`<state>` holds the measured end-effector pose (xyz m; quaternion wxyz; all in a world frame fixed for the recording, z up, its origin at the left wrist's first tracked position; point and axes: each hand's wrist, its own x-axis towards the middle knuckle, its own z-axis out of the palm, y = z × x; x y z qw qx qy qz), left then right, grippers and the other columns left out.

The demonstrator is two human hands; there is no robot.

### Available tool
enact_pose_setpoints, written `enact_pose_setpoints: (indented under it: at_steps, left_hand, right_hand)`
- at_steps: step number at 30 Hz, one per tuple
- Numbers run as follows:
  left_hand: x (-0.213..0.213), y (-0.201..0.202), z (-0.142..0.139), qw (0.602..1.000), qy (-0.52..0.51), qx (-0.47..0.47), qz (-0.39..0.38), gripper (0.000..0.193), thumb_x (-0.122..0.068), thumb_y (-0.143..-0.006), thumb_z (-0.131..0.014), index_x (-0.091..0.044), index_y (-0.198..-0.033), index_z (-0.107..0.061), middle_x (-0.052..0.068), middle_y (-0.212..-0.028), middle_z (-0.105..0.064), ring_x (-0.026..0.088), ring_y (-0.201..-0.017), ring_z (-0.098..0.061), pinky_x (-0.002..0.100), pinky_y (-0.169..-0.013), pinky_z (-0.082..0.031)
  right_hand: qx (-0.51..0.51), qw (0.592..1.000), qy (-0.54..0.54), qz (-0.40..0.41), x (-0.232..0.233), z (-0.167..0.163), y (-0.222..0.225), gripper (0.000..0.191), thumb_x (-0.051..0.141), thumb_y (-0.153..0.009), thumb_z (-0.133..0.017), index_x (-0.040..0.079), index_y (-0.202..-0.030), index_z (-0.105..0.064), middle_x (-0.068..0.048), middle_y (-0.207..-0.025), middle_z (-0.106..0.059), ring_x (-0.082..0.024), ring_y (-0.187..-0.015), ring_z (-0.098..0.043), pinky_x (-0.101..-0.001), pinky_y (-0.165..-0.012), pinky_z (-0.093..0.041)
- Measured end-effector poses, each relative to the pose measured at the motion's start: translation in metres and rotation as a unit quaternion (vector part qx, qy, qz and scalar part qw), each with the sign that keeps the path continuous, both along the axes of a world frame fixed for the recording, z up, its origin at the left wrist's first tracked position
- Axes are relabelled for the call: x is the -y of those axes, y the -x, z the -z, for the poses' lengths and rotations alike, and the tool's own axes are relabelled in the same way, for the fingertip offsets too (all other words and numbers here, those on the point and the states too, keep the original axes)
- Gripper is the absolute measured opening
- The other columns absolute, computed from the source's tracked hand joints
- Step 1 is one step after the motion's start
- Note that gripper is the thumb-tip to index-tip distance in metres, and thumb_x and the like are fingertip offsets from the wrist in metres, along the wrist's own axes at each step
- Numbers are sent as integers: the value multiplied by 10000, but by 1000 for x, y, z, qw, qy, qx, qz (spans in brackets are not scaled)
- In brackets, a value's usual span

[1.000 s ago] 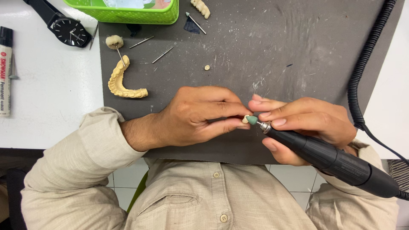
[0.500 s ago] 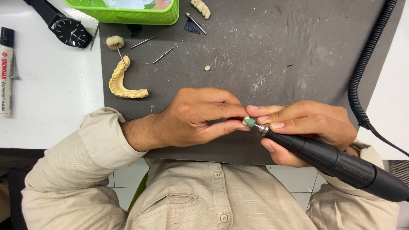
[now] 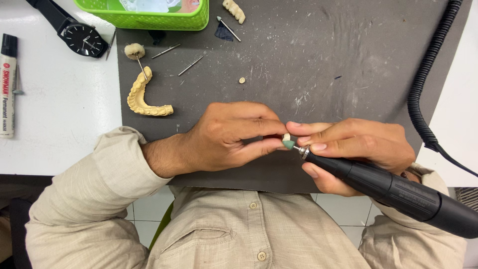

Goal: The person holds a small dental crown/tooth prosthesis in one hand and uses a rotary grinding tool with different burs to grind and smooth its surface, swapping attachments and repositioning the piece repeatedly while working over a bench mat.

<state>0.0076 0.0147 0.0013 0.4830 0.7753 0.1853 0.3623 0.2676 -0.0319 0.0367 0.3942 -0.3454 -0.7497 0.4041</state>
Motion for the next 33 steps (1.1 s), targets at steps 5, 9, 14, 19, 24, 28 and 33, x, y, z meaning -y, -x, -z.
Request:
enact_pose_setpoints:
  at_steps: [5, 9, 14, 19, 24, 28, 33]
  left_hand:
    - [1, 0, -1, 1000, -3, -6, -6, 217, -70, -972, -820, -46, -1164, -724, 67, -1069, -729, 184, -922, -749, 290, -765, -624]
    - [0, 0, -1, 1000, 1, -5, -2, 218, -69, -974, -819, -49, -1167, -720, 66, -1078, -728, 185, -944, -752, 287, -790, -629]
    - [0, 0, -1, 1000, 2, -10, -5, 235, -61, -966, -820, -39, -1175, -714, 71, -1078, -725, 197, -948, -752, 294, -794, -626]
    - [1, -1, -1, 999, -22, -18, -23, 233, -60, -958, -824, -43, -1164, -716, 66, -1055, -714, 198, -915, -738, 301, -769, -614]
    - [0, 1, -2, 997, -64, -34, -24, 213, -47, -977, -815, -44, -1164, -713, 63, -1059, -696, 197, -908, -719, 310, -769, -603]
    - [-1, 0, -2, 997, -62, -29, -19, 218, -49, -974, -812, -42, -1166, -709, 64, -1063, -694, 196, -912, -721, 302, -775, -610]
    - [0, 0, -1, 998, -49, -33, -14, 219, -43, -968, -808, -42, -1163, -708, 63, -1068, -702, 197, -921, -730, 298, -782, -619]
  right_hand:
    - [-78, 997, 18, 10, -4, 6, 2, 293, 18, -852, -752, 7, -1083, -573, -169, -952, -685, -299, -1007, -760, -457, -949, -617]
    - [-42, 999, 8, 5, -3, 6, 1, 283, 31, -845, -781, -10, -1060, -602, -174, -935, -698, -316, -1008, -767, -428, -910, -617]
    - [-37, 999, -12, 6, -1, 7, 2, 240, 50, -845, -774, -24, -1014, -621, -191, -925, -703, -321, -983, -763, -437, -902, -614]
    - [-51, 999, -3, 8, -3, 8, 4, 244, 36, -857, -764, -18, -1041, -613, -181, -932, -702, -315, -1006, -767, -430, -905, -620]
    - [-59, 998, 12, 17, -4, 7, 3, 241, 15, -872, -737, -22, -1051, -580, -178, -929, -673, -303, -993, -763, -465, -952, -617]
    - [-33, 999, -12, 6, -6, 6, 3, 241, 30, -862, -775, -16, -1036, -614, -168, -937, -693, -302, -995, -774, -426, -910, -620]
    - [-27, 1000, -3, 5, -7, 3, 5, 220, 23, -835, -783, -18, -992, -634, -161, -909, -709, -282, -933, -781, -464, -932, -611]
